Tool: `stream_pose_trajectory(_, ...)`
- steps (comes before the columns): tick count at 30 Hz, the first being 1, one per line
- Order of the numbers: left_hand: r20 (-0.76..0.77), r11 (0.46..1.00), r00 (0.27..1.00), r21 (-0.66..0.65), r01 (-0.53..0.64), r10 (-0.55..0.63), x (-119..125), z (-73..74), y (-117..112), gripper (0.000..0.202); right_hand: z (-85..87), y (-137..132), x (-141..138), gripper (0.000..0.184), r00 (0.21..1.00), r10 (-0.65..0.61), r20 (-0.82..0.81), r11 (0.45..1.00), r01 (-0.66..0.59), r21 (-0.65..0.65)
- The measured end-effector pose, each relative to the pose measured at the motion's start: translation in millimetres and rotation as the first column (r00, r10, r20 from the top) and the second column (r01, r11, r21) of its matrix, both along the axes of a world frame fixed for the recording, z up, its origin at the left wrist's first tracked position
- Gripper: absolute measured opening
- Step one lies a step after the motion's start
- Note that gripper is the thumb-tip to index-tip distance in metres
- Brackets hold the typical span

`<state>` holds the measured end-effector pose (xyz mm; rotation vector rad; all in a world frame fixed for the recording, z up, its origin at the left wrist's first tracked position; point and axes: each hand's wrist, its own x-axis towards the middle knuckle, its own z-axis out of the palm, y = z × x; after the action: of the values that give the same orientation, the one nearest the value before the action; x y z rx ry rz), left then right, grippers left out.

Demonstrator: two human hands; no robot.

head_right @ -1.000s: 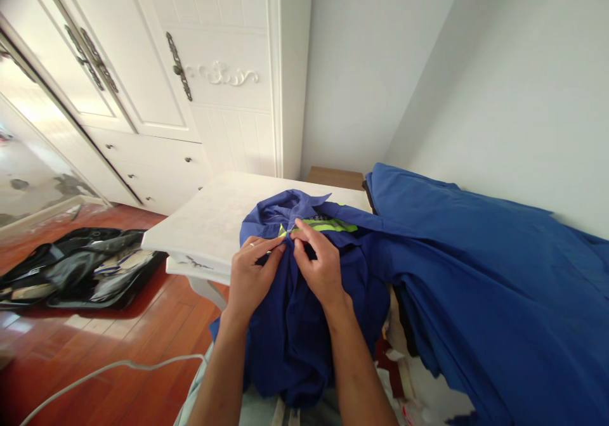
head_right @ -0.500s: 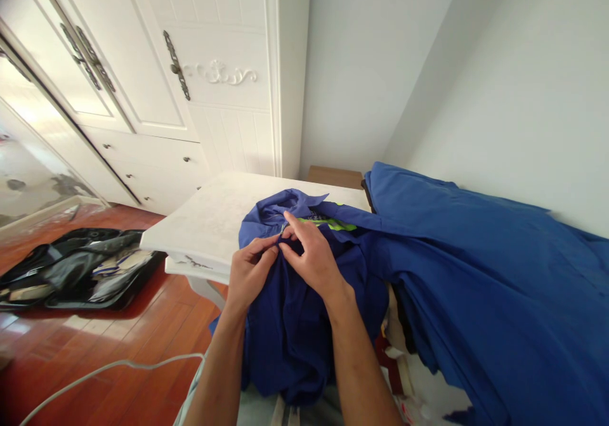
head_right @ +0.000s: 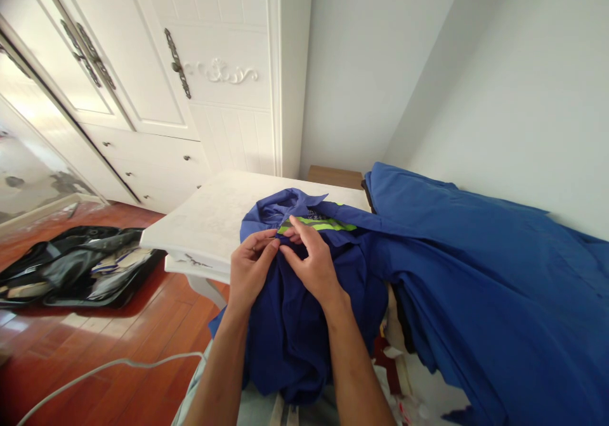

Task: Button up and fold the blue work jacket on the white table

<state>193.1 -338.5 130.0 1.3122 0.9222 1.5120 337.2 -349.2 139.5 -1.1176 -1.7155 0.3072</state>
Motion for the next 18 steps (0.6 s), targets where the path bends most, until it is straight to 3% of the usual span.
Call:
stream_pose_trajectory(7, -0.103, 0.993, 0.990, 0.083, -0.086, 0.094, 3.0, 3.3, -3.5, 0.021, -12.0, 1.6, -0.8, 0.059, 0.957, 0.002, -0.291, 0.993, -0.036, -0.112)
stream_pose_trajectory(18, -0.177, 0.990, 0.982, 0.132, -0.049, 0.072, 0.1, 0.3, -2.3, 0.016, -13.1, 6.5, 4.0, 0.052, 0.942, -0.009, -0.337, 0.986, -0.049, -0.162)
